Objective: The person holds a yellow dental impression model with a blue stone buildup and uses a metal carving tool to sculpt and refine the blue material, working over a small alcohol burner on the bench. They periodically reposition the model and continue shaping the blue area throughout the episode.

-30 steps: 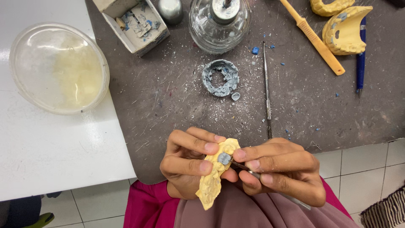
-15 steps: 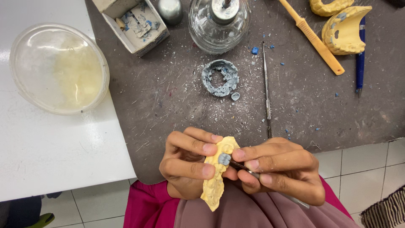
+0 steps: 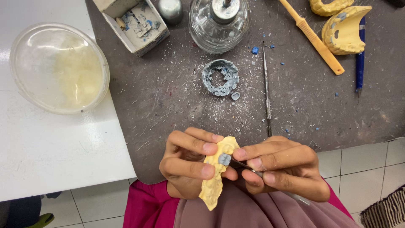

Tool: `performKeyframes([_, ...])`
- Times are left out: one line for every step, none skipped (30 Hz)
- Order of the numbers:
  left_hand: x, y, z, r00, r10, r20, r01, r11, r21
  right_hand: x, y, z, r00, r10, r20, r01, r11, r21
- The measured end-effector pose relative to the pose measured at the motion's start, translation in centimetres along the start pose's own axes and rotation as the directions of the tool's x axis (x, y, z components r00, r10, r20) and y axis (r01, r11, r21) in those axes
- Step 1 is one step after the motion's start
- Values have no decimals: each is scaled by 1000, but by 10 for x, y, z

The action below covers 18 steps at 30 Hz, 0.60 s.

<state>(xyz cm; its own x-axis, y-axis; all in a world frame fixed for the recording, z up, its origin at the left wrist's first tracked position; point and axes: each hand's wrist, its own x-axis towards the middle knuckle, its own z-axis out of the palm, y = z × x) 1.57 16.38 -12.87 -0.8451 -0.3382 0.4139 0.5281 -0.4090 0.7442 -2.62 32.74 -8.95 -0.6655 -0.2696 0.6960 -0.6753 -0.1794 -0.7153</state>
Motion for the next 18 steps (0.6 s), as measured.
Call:
performKeyframes([0,0,1,1000,-13,-18,13,1000,-17,1,0,2,999,-31,-24,31,999,-10])
performKeyframes([0,1,3,999,-27,-35,26,999,-34,4,1,4,997,-62,-48,61,998,-20])
performKeyframes([-1,1,4,998,-41,-52,38,998,-51,6,1,5,997,-68,-40,66,997,-37])
performKeyframes([0,1,5,997,-46,-59,43,997,-58,8,1,6,997,-73,-32,71,996,-54])
performKeyframes([0,0,6,997,-51,-65,47,997,-64,11,2,7,997,-78,-23,76,995,-70])
performKeyframes([1,1,7,996,-56,-72,51,996,-72,12,2,7,996,-86,-18,84,994,-76])
performKeyframes([1,0,7,996,-58,-73,52,995,-83,14,3,7,996,-93,-14,92,992,-81])
performKeyframes([1,0,8,995,-60,-73,53,994,-94,15,3,7,995,-101,-9,100,991,-86])
performKeyframes([2,0,8,995,-63,-74,55,993,-105,15,3,7,995,-101,1,101,991,-88])
performKeyframes([2,1,8,995,-72,-72,64,992,-111,15,4,7,995,-102,11,102,991,-91])
performKeyframes([2,1,8,994,-81,-69,73,990,-117,15,4,7,995,-102,21,103,990,-93])
performKeyframes([2,1,8,994,-91,-67,82,989,-123,15,4,7,994,-108,19,109,990,-91])
performKeyframes([2,1,8,993,-89,-73,81,990,-114,15,4,7,993,-114,18,115,989,-89])
performKeyframes([1,1,8,993,-88,-79,79,991,-106,15,5,7,993,-120,17,121,989,-87])
performKeyframes([1,1,9,993,-86,-85,78,992,-97,15,5,6,992,-123,27,125,988,-91])
performKeyframes([1,1,8,993,-85,-79,77,992,-99,15,5,6,991,-126,38,129,987,-94])
performKeyframes([1,0,8,994,-84,-74,76,992,-101,16,5,6,991,-129,48,133,986,-97])
performKeyframes([1,0,8,994,-83,-69,76,992,-103,16,5,6,991,-123,50,127,987,-97])
